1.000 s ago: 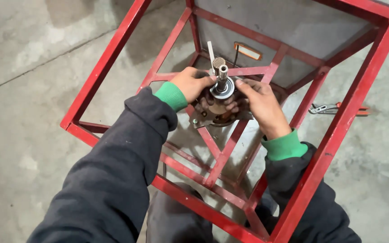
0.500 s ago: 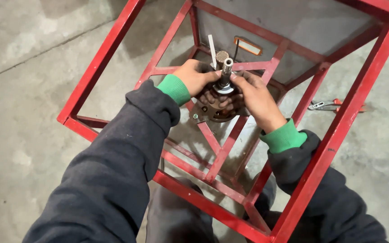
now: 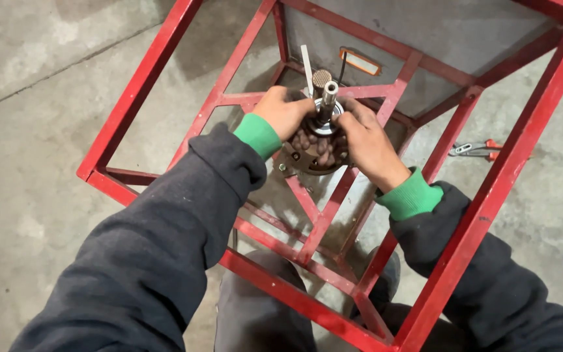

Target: The person sits at a red metal stand and fits a bearing onto the shaft of a mechanical pump housing, pressing it into place by hand and repositioning the housing between attempts. They occasionally pick up a hammer from the floor and tap the assembly, then continue seating the bearing with their hands.

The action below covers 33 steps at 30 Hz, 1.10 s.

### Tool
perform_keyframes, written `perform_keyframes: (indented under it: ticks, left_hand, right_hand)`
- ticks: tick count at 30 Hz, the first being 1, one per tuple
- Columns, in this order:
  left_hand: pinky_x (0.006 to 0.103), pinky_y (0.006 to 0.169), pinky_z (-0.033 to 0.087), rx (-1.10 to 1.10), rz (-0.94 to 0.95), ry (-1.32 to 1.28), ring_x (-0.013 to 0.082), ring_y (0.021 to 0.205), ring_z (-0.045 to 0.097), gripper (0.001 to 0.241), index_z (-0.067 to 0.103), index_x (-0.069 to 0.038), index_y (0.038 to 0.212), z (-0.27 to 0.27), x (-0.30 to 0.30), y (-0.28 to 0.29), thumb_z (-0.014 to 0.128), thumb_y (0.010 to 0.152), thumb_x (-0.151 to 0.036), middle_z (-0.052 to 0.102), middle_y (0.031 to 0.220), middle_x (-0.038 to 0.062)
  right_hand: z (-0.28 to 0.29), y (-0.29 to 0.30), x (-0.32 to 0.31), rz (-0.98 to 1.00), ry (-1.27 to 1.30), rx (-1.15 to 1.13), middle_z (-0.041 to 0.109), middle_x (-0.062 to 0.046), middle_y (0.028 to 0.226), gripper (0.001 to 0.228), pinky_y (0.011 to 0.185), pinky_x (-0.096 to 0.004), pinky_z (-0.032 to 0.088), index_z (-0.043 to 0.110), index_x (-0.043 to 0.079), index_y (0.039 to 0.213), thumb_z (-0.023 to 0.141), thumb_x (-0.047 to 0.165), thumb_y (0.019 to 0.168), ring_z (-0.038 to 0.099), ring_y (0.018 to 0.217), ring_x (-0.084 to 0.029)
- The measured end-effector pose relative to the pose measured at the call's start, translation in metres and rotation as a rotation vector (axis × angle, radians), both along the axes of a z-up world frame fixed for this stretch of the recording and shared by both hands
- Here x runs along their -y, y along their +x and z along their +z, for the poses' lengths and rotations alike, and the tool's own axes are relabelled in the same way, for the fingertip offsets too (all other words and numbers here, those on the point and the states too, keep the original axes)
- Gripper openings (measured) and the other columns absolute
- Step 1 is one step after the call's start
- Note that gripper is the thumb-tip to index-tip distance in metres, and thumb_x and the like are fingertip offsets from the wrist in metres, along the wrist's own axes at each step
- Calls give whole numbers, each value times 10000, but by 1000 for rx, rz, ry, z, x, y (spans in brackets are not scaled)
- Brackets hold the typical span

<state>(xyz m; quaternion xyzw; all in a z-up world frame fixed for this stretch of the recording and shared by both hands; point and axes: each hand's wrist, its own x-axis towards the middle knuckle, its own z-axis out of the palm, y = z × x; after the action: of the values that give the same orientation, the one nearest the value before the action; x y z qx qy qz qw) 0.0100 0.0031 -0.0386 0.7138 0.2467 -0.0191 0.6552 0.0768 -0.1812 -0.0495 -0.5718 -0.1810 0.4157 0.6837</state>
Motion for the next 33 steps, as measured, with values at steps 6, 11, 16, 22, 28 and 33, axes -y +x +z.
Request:
perform_keyframes:
  ticks: [6, 11, 16, 22, 28, 33]
  left_hand:
    - [324, 465, 537, -171, 26, 89, 171, 481, 687, 310, 760, 66, 823, 30, 11, -3, 663, 865, -225, 734, 634, 117]
    - [325, 528, 530, 129, 21, 200, 146, 554, 689, 294, 753, 53, 891, -19, 2, -5, 675, 888, -230, 737, 691, 102]
    - [302, 436, 496, -6, 108, -52, 117, 458, 629, 280, 752, -4, 925, 17, 15, -3, 644, 911, -262, 711, 657, 63]
    - [329, 419, 459, -13, 158, -36, 147, 444, 596, 280, 754, 44, 923, 4, 17, -3, 604, 905, -192, 695, 646, 102]
    - [330, 477, 501, 43, 124, -46, 140, 517, 641, 276, 736, 36, 927, -1, 14, -2, 599, 906, -202, 711, 686, 86]
    - [344, 460, 502, 22, 234, -56, 168, 494, 649, 284, 735, 54, 898, -6, 16, -2, 585, 885, -186, 705, 665, 109]
  right_hand:
    - [-5, 8, 6, 55, 92, -212, 691, -81, 1081, 402, 726, -296, 610, 512, -35, 1392, 535, 152, 1036, 715, 822, -134]
    - [-9, 2, 10, 67, 79, 29, 677, -106, 1077, 399, 742, -307, 584, 518, -33, 1383, 531, 138, 1023, 678, 844, -145]
    - [5, 0, 3, 26, -17, -96, 698, -123, 954, 406, 624, -328, 614, 521, -37, 1370, 509, 143, 1006, 715, 697, -192]
    - [1, -6, 2, -24, 94, -197, 710, -98, 954, 403, 624, -331, 616, 501, -22, 1379, 497, 140, 1009, 706, 700, -178]
    - [6, -5, 0, -27, -17, -125, 666, -123, 827, 326, 570, -326, 592, 526, -24, 1282, 469, 148, 1011, 675, 600, -195]
    - [4, -6, -3, -74, 53, -173, 680, -93, 871, 315, 583, -325, 584, 557, -29, 1250, 458, 156, 1015, 661, 654, -163]
